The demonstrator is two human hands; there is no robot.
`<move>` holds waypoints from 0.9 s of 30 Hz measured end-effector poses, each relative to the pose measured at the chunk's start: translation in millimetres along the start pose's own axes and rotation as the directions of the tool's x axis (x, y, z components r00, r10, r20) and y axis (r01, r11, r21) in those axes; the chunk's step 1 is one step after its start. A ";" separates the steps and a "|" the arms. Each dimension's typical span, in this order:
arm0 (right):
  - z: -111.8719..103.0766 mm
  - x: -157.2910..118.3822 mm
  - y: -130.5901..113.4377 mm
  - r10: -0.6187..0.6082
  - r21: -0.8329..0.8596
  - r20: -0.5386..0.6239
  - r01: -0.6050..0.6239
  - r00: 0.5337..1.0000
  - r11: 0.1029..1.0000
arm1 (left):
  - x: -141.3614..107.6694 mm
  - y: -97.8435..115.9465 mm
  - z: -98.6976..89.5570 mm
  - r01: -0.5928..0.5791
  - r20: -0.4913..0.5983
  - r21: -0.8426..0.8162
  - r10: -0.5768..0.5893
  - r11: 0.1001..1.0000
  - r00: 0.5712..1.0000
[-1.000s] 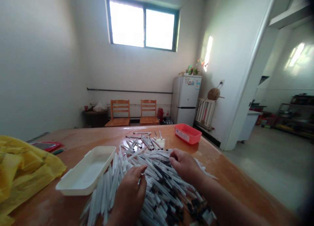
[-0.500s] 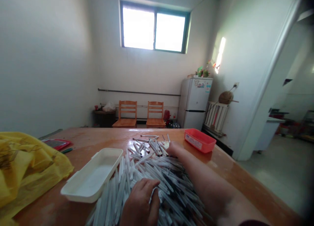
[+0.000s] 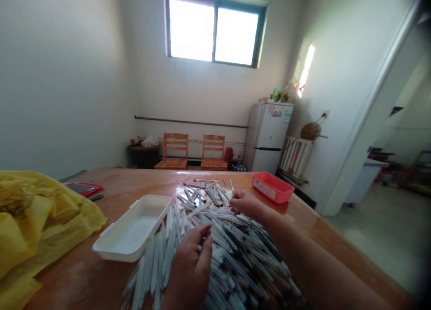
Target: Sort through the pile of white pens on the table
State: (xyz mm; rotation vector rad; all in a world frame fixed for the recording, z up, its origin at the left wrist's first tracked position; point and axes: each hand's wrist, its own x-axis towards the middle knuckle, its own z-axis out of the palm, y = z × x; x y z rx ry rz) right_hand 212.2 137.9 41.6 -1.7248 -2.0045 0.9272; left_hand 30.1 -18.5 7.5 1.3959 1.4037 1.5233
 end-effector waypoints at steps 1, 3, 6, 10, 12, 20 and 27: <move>3.5 -22.2 -1.4 -0.030 0.074 0.038 0.027 0.999 0.997 | 1.1 -0.4 -0.7 0.052 -0.014 -0.050 -0.052 0.997 0.999; 12.9 -67.6 -2.2 -0.083 0.198 0.091 0.063 0.992 0.978 | 3.0 -0.8 -1.8 0.171 -0.001 -0.166 -0.174 0.971 0.985; 29.8 -124.9 2.1 -0.172 0.665 0.209 -0.011 0.963 0.746 | 2.9 1.7 -1.6 0.322 0.119 -0.368 -0.299 0.872 0.947; 48.4 -160.4 13.0 -0.158 0.882 0.342 -0.259 0.926 0.395 | -1.9 8.9 -0.1 0.397 0.312 -0.571 -0.257 0.718 0.915; 54.6 -163.8 17.7 -0.184 0.895 0.399 -0.338 0.898 0.293 | -4.1 11.0 0.1 0.403 0.361 -0.583 -0.220 0.705 0.906; 65.8 -162.8 23.3 -0.285 0.694 -0.025 0.222 0.958 0.684 | -4.7 5.8 8.9 0.331 0.250 -0.525 -0.230 0.784 0.941; 69.8 -167.9 29.1 -0.408 0.196 -0.289 0.471 0.866 0.860 | -9.3 2.9 13.4 0.327 0.158 -0.369 -0.288 0.870 0.944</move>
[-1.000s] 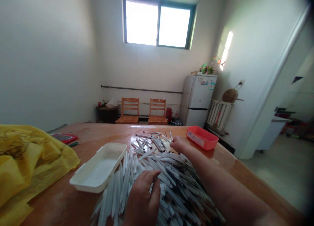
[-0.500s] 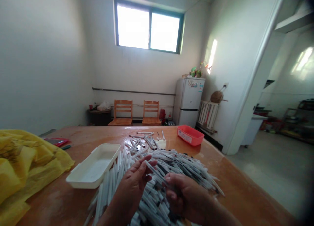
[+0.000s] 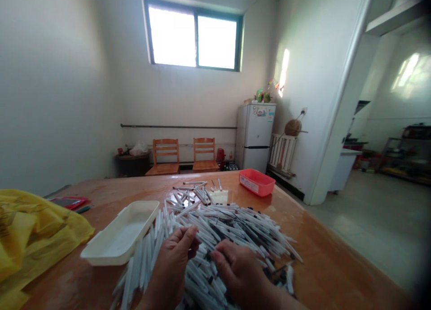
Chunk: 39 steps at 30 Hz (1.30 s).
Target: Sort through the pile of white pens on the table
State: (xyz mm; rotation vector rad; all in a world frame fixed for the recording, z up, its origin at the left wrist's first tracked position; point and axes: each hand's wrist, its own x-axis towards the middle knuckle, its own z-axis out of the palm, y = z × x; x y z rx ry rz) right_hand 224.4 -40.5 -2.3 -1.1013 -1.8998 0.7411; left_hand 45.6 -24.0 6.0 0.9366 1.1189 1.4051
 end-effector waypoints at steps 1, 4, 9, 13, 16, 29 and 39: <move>0.5 0.4 0.4 0.048 0.114 0.022 -0.050 0.999 0.992 | -1.4 1.7 -0.7 0.000 0.024 0.005 0.000 1.000 1.000; 2.0 2.5 2.5 0.218 0.517 0.216 -0.301 0.952 0.802 | -4.4 9.4 -3.4 0.016 0.137 -0.056 -0.008 0.998 0.991; 1.9 2.6 3.9 0.238 0.671 0.383 -0.446 0.892 0.593 | -2.7 13.4 -4.3 -0.009 0.181 -0.069 0.022 0.998 0.983; -0.5 0.3 -1.5 0.147 0.238 0.106 -0.169 0.983 0.956 | 0.2 4.8 -1.5 -0.027 0.072 0.032 0.025 0.999 0.997; -0.9 -5.0 -6.0 -0.031 -0.164 0.002 0.031 1.000 0.986 | 6.2 2.0 -6.8 -0.033 -0.007 0.064 0.033 0.997 0.999; -12.1 -3.4 11.5 0.056 -0.129 -0.109 -0.070 0.993 0.989 | 18.0 -0.2 -23.3 0.005 -0.112 0.274 0.026 0.962 0.993; -7.6 -3.2 4.2 0.064 0.109 -0.092 -0.053 0.994 0.993 | -5.2 8.4 -1.4 0.055 0.145 0.176 -0.081 0.983 0.986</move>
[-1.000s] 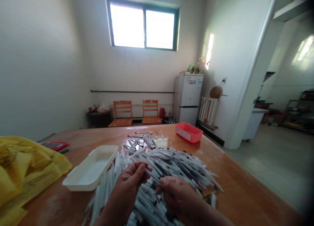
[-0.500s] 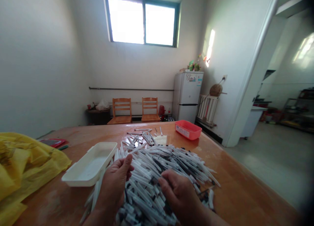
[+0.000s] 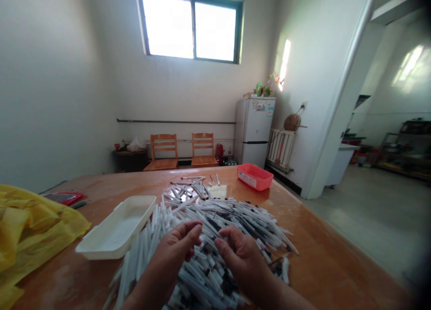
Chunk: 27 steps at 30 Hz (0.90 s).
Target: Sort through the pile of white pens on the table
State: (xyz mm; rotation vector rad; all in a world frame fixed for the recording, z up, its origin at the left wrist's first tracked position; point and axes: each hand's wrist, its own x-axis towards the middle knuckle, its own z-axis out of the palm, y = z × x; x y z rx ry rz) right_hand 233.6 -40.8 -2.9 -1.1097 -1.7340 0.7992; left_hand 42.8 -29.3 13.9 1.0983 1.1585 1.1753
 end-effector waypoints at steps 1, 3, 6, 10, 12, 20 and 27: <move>1.2 -0.4 -0.2 -0.005 0.023 0.015 0.004 1.000 1.000 | -3.0 -0.3 5.3 0.019 0.096 -0.029 -0.016 0.999 0.995; 3.5 -0.6 -0.2 0.004 0.086 0.050 -0.008 0.999 0.996 | -6.7 -1.6 13.0 0.040 0.175 -0.098 -0.023 0.994 0.984; 5.0 1.7 0.9 0.125 0.273 0.072 -0.140 0.990 0.952 | -5.4 -3.3 13.9 0.042 0.121 -0.233 -0.014 0.972 0.993; 2.9 6.6 3.8 0.341 0.494 0.150 -0.369 0.928 0.787 | 1.4 -1.7 5.2 0.016 -0.031 -0.360 -0.030 0.933 0.999; 2.5 7.0 5.2 0.376 0.510 0.209 -0.428 0.903 0.746 | 2.8 0.0 3.1 0.005 -0.079 -0.375 -0.037 0.927 0.996; 4.2 4.6 3.5 0.247 0.482 0.249 -0.341 0.936 0.807 | 0.1 2.3 7.2 -0.013 -0.157 -0.404 -0.055 0.914 0.986; -2.1 0.4 -2.4 -0.025 0.117 -0.014 0.026 1.000 0.993 | 3.6 -0.9 5.7 0.028 -0.164 -0.457 -0.115 0.889 0.980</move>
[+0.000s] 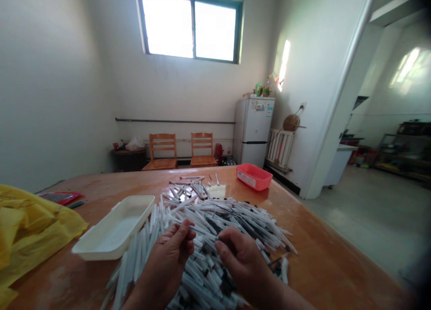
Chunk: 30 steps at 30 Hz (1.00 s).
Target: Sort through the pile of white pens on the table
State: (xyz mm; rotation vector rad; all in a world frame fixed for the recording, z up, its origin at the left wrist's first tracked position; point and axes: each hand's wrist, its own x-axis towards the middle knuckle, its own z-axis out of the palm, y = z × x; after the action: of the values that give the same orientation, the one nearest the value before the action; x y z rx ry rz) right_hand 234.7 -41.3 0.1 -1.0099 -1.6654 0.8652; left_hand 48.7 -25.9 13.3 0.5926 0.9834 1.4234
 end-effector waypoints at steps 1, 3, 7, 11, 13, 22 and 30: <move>0.1 -0.5 -0.4 -0.011 -0.003 -0.008 0.011 1.000 1.000 | 0.1 -0.2 0.1 0.005 0.000 -0.006 -0.005 1.000 1.000; 1.0 -0.8 0.3 0.061 0.072 0.026 -0.063 0.998 0.995 | -0.1 -0.8 0.6 0.009 -0.001 -0.015 -0.009 1.000 1.000; 3.0 1.3 5.0 0.199 0.159 0.131 -0.219 0.971 0.963 | 0.8 -3.0 0.0 -0.006 0.006 0.016 0.006 1.000 1.000; 4.3 4.0 6.7 0.189 0.235 0.060 -0.197 0.980 0.952 | 2.9 -4.4 -1.6 -0.018 0.012 0.027 0.017 0.999 1.000; 5.2 5.0 6.3 0.255 0.310 0.124 -0.282 0.959 0.908 | 3.3 -4.2 -1.6 -0.016 0.006 0.027 0.015 1.000 1.000; 7.6 6.0 6.6 0.340 0.411 0.168 -0.379 0.925 0.829 | 3.0 -4.1 -0.7 -0.015 -0.013 0.032 0.016 0.999 1.000; 10.0 6.8 10.3 0.371 0.463 0.196 -0.419 0.908 0.781 | 2.2 -4.7 -1.2 -0.022 -0.030 0.042 0.023 0.999 0.999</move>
State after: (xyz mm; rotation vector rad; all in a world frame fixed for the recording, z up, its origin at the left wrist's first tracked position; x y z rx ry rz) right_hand 226.2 -31.8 -9.3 -0.9705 -1.2070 1.5564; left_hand 49.9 -24.6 8.3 0.6157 1.0354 1.4386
